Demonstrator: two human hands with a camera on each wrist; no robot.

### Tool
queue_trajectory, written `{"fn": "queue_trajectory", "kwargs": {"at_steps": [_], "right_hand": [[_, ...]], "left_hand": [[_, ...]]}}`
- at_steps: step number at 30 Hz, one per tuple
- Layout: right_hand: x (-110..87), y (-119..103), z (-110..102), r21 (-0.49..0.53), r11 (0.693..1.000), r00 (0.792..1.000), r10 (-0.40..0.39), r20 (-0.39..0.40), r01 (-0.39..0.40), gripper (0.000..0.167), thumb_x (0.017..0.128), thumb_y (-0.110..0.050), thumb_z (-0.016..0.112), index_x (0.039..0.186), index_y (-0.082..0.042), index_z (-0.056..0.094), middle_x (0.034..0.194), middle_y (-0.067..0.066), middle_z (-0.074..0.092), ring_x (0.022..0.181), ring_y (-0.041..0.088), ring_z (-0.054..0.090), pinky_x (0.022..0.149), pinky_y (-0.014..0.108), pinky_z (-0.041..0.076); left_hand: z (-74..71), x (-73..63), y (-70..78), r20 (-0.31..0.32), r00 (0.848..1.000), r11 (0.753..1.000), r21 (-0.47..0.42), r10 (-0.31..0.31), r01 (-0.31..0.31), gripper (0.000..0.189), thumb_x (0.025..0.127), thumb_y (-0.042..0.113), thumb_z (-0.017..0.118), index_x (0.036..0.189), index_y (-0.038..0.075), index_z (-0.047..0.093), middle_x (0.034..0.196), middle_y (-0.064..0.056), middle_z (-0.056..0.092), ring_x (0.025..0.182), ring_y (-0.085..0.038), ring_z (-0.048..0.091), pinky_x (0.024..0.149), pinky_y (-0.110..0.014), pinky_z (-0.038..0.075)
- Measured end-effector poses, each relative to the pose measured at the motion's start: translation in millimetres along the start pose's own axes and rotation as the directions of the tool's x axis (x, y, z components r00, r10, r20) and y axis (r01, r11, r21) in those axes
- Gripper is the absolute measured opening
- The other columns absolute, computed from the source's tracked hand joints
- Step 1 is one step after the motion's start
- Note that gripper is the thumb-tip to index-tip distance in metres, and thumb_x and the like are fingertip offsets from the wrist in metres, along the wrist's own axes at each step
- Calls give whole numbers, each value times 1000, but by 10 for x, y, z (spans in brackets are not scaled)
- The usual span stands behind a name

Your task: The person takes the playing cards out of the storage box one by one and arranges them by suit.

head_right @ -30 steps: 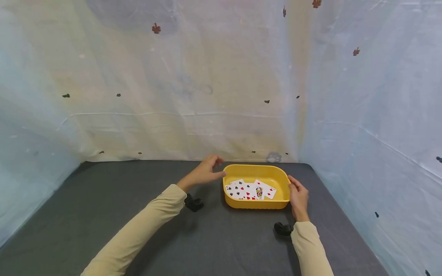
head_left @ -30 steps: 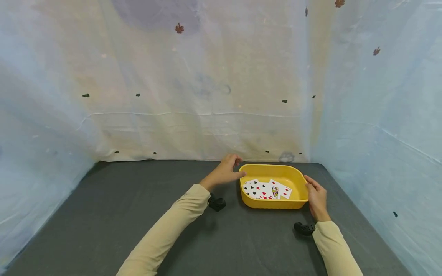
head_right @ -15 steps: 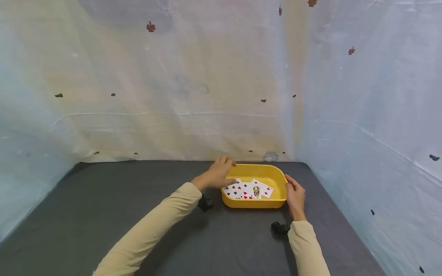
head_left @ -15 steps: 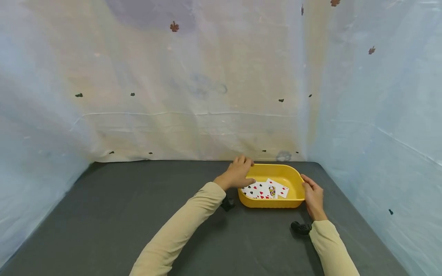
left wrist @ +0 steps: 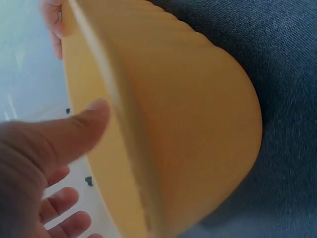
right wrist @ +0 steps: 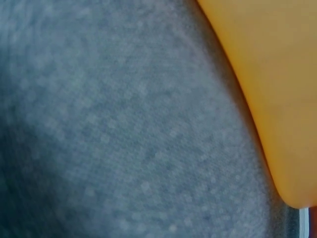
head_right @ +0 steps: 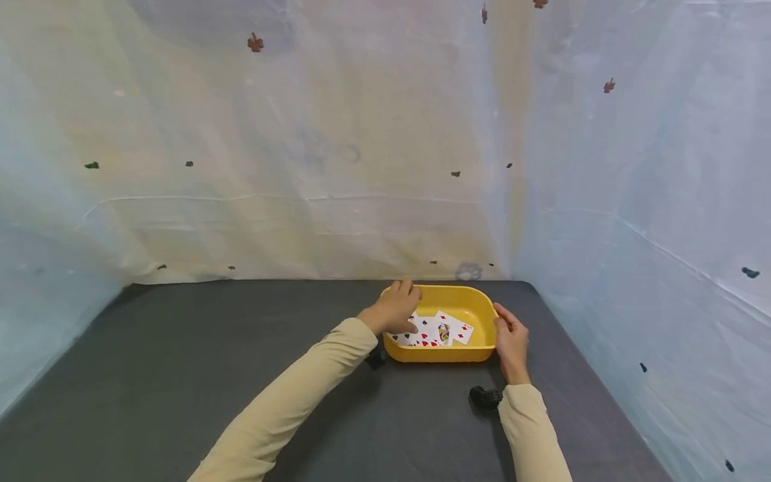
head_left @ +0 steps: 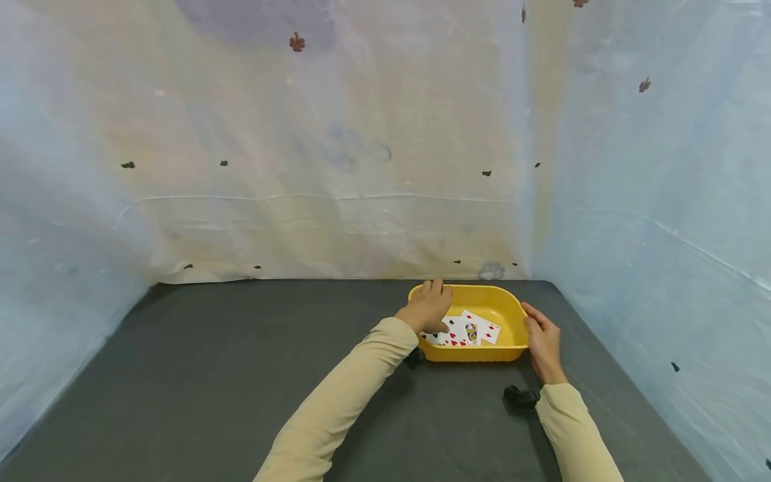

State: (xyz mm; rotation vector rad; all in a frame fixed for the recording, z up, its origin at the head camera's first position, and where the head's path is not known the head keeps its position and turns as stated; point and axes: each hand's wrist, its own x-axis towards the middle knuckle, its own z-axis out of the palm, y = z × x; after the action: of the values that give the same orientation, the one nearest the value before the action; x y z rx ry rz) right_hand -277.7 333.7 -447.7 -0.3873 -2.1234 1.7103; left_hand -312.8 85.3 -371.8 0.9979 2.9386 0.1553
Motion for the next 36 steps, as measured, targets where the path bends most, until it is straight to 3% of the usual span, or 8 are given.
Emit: {"fn": "queue_trajectory", "kwargs": {"at_steps": [8,12,13,21,29,36], "right_hand": [[-29,7,1,17,1000,1000,-10,-6,10,40,105,-12,40,142,0,45,146,18,42,129,29,44,103,41,36],[-40,21,-8,17,1000,1000,-23,-7,23,39,105,-13,41,141,0,47,144,17,44,127,29,46,103,40,37],[-44,24,-9,15,1000,1000,-27,-8,27,39,105,-12,42,141,0,48,144,17,44,126,29,46,102,40,38],[-74,14,64,18,999,999,-46,-13,47,38,103,-10,44,139,1,50,141,18,47,122,30,49,98,34,42],[-106,0,104,20,998,998,-52,-35,52,37,103,-8,44,138,3,50,141,20,47,126,31,47,103,41,38],[-121,28,101,16,998,998,-54,-33,54,37,102,-7,45,137,1,52,141,17,48,125,28,47,103,40,38]], "left_hand": [[109,38,98,3,999,998,43,-39,39,60,74,35,85,117,14,48,114,-5,39,97,-20,38,76,-28,37],[132,21,136,22,998,998,24,-66,65,60,74,31,86,117,14,48,115,-5,40,104,-21,39,84,-31,39],[203,54,123,7,998,997,19,-69,69,62,73,30,87,117,14,48,116,-5,40,106,-21,38,85,-32,39],[234,43,141,89,981,984,-9,-175,176,38,83,11,77,112,14,52,114,-6,39,105,-21,36,85,-32,38],[241,18,135,113,975,981,35,-193,190,36,89,13,68,122,12,54,116,-9,44,109,-23,39,89,-34,40],[241,-12,122,134,971,979,67,-198,190,43,93,16,63,134,8,51,122,-12,49,116,-26,42,97,-39,39]]}}
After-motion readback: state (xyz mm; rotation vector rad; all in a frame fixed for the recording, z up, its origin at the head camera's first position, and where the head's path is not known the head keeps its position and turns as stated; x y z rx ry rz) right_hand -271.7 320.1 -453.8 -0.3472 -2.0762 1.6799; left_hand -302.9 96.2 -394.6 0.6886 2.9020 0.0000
